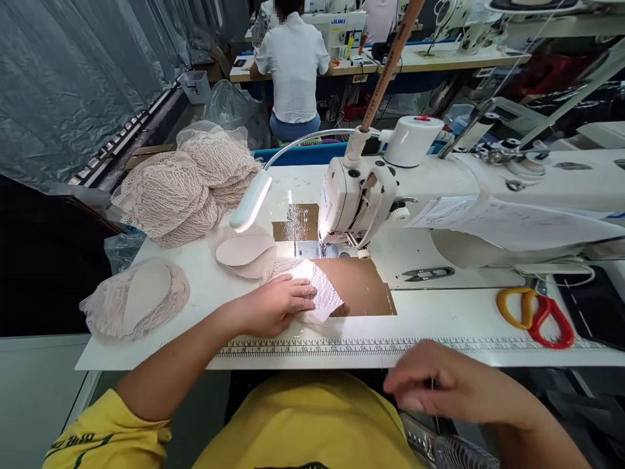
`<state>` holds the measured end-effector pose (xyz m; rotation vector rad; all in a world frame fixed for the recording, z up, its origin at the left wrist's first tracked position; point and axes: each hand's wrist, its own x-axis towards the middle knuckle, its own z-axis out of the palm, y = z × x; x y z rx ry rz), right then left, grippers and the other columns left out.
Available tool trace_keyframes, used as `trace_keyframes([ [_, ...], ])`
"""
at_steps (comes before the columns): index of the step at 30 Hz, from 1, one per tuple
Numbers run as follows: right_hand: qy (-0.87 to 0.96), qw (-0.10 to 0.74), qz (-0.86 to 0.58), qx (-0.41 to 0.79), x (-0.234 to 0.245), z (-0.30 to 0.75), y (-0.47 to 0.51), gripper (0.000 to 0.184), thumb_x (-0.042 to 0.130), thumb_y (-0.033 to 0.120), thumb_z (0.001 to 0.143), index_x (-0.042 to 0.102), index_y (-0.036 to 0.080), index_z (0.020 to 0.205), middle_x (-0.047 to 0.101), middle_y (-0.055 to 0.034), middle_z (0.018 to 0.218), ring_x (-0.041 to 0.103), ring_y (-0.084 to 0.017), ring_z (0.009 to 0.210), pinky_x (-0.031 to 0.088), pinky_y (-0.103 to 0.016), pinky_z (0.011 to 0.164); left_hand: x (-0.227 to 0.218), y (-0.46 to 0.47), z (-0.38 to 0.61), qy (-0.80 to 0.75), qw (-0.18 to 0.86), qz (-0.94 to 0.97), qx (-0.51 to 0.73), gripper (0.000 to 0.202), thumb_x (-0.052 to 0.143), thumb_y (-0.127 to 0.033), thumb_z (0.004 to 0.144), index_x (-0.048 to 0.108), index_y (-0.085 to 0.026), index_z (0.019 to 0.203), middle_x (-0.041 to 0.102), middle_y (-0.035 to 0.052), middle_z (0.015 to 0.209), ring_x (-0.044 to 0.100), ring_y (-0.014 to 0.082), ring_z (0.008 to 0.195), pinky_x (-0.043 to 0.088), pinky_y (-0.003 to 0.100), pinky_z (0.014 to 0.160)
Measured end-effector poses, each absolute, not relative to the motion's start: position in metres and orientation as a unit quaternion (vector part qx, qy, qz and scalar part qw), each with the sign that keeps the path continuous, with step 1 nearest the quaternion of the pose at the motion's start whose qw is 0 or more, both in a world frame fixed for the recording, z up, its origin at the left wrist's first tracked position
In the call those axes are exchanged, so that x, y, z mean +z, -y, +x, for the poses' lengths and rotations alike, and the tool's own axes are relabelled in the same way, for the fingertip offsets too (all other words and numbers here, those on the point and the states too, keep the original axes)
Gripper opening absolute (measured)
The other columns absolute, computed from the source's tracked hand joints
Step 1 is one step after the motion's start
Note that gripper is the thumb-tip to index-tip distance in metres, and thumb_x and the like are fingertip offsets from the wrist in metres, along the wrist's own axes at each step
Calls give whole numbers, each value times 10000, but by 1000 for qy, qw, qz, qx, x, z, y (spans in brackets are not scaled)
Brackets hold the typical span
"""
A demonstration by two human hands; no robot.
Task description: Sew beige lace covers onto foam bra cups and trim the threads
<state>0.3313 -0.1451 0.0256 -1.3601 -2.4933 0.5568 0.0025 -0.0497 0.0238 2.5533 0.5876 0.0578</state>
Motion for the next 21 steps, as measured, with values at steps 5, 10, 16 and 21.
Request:
trace_keyframes([
  [5, 842, 129, -477, 214, 23, 290, 96, 340, 450, 335, 899, 613, 246, 1184, 663, -74, 1053, 600, -217, 938, 459, -326, 770, 23, 22, 12, -153, 303, 941, -16, 441, 547, -129, 807, 598, -194, 1240, 479, 89, 1411, 361, 271, 1358, 303, 430, 1122],
  [10, 859, 94, -471, 179, 10, 258, 53, 302, 425, 238, 908, 630, 210, 1129, 631, -67, 932, 564, -184, 808, 394, -272, 659, 36, 23, 23, -220, 354, 907, 58, 321, 589, -396, 852, 673, -186, 1079, 609, 92, 1245, 531, 242, 1200, 462, 352, 1001],
  [16, 870, 86, -482, 56, -14, 246, 51, 310, 403, 132, 896, 648, 191, 1077, 575, -48, 837, 499, -169, 762, 330, -281, 643, 8, 30, 35, -311, 171, 921, 157, 350, 504, -218, 868, 594, -102, 1186, 597, 163, 1232, 552, 271, 1148, 488, 435, 962],
  [21, 860, 108, -498, 25, -18, 241, 49, 306, 451, 105, 862, 655, 191, 1074, 592, -47, 823, 472, -167, 731, 299, -298, 616, -8, 13, 28, -282, 129, 938, 155, 400, 460, -155, 858, 568, -117, 1241, 555, 162, 1306, 520, 264, 1211, 486, 436, 982],
])
